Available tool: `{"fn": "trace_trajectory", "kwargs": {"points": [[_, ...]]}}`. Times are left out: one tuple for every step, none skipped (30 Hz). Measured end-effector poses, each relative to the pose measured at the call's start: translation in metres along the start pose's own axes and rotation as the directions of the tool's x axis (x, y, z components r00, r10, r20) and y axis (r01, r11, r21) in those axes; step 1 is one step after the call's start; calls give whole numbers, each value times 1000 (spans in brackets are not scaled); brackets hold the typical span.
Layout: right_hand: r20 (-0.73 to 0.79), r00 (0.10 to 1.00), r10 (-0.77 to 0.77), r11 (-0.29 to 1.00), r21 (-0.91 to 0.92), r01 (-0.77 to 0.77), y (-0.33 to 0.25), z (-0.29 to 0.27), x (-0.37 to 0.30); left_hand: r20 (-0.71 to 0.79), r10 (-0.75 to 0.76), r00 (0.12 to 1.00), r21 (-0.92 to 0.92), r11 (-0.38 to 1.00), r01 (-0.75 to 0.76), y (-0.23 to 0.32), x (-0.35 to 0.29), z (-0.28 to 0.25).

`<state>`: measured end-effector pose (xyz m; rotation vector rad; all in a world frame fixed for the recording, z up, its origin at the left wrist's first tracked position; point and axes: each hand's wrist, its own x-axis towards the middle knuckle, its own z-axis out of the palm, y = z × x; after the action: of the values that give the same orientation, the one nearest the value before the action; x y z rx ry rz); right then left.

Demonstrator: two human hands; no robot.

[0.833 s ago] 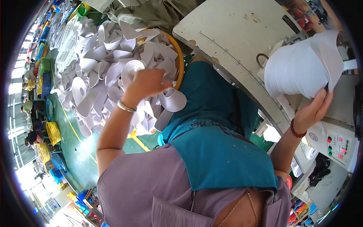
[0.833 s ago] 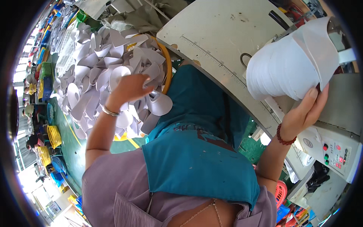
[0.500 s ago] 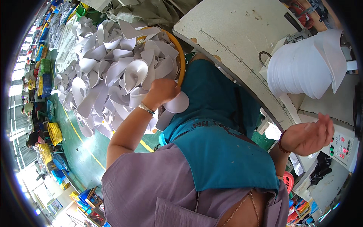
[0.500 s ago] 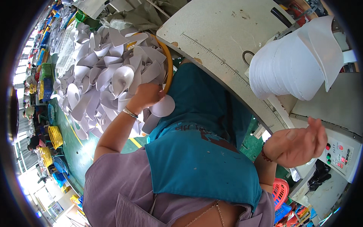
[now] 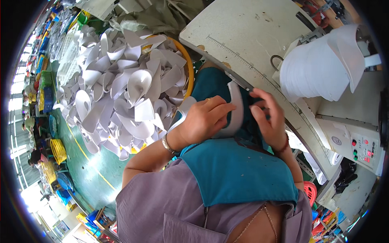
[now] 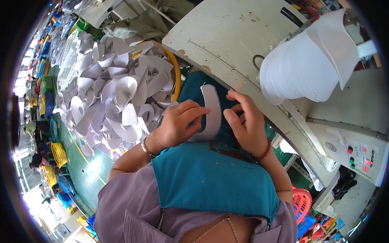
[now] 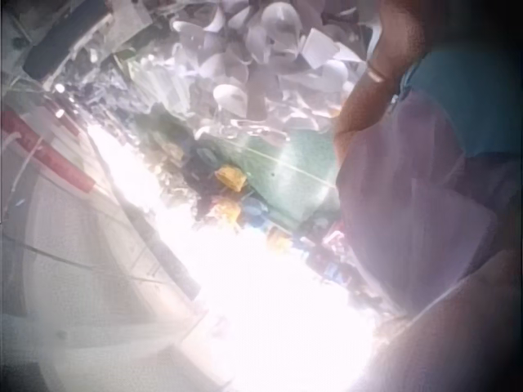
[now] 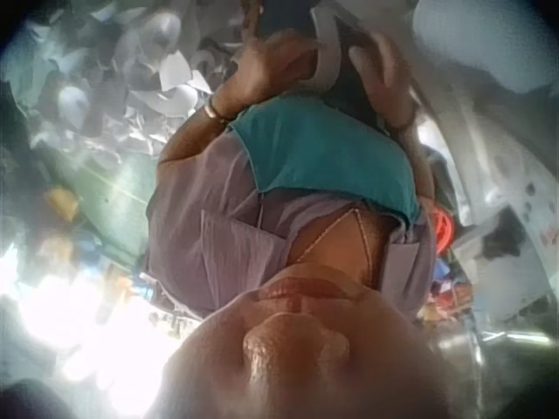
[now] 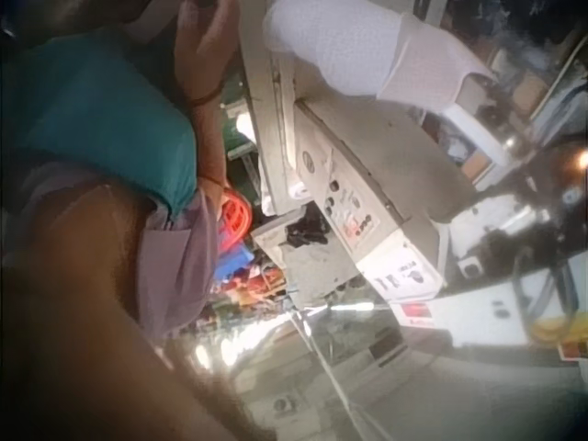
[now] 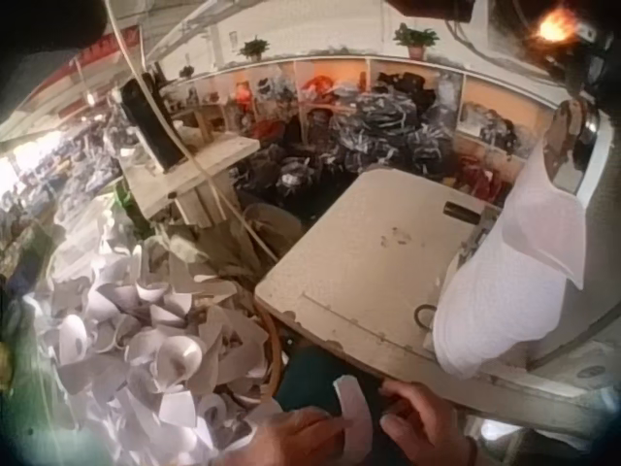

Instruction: The person repeatedly picks up curved white shoe components from a pile, folds and aligns their ends by hand, and feeds them through a sewing machine to stitch the edges together.

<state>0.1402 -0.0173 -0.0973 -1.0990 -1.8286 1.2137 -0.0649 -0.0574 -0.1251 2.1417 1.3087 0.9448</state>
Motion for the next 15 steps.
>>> {"fn": "trace_trajectory", "kwargs": {"points": [[26,999,42,995,85,-44,11,4,-1,-110,125,986,8,992,-125,6,10,-2],[51,996,78,982,169,-86,15,4,-1,-218,249,944,27,968,-249,12,19,-5],[128,981,146,931,316,-180,10,0,-1,-202,344,917,31,938,-345,14,28,-7],[103,985,139,936,310,-165,6,-3,-2,-201,368,908,29,928,-370,17,37,-7],[61,993,98,914,388,-114,2,-7,-3,-262,383,886,-25,915,-402,22,48,-6],[7,998,55,888,456,-52,-3,-13,-4,-322,401,858,-81,891,-446,28,61,-6],[12,998,61,896,441,-60,-12,-22,-4,-287,352,891,-206,886,-416,40,74,-20],[-33,998,46,906,423,-28,-17,-30,-5,-297,300,907,-325,861,-391,42,84,-24],[1,1000,-25,918,397,22,-22,-38,-6,-169,227,959,-487,827,-281,47,93,-29],[32,996,-86,928,365,69,-28,-45,-9,-16,174,985,-623,769,-146,51,102,-32],[-32,997,-66,915,397,73,-38,-50,-10,-11,226,974,-632,753,-182,54,108,-34],[-66,994,-83,920,379,101,-47,-59,-9,230,212,950,-743,668,31,56,111,-38],[-73,992,-99,950,291,117,-57,-67,-11,465,218,858,-773,573,273,62,117,-41],[-76,991,-114,971,201,128,-67,-74,-13,467,245,850,-773,580,258,70,126,-45],[-132,984,-123,978,151,143,-75,-80,-17,492,290,821,-766,592,250,87,135,-53]]}}
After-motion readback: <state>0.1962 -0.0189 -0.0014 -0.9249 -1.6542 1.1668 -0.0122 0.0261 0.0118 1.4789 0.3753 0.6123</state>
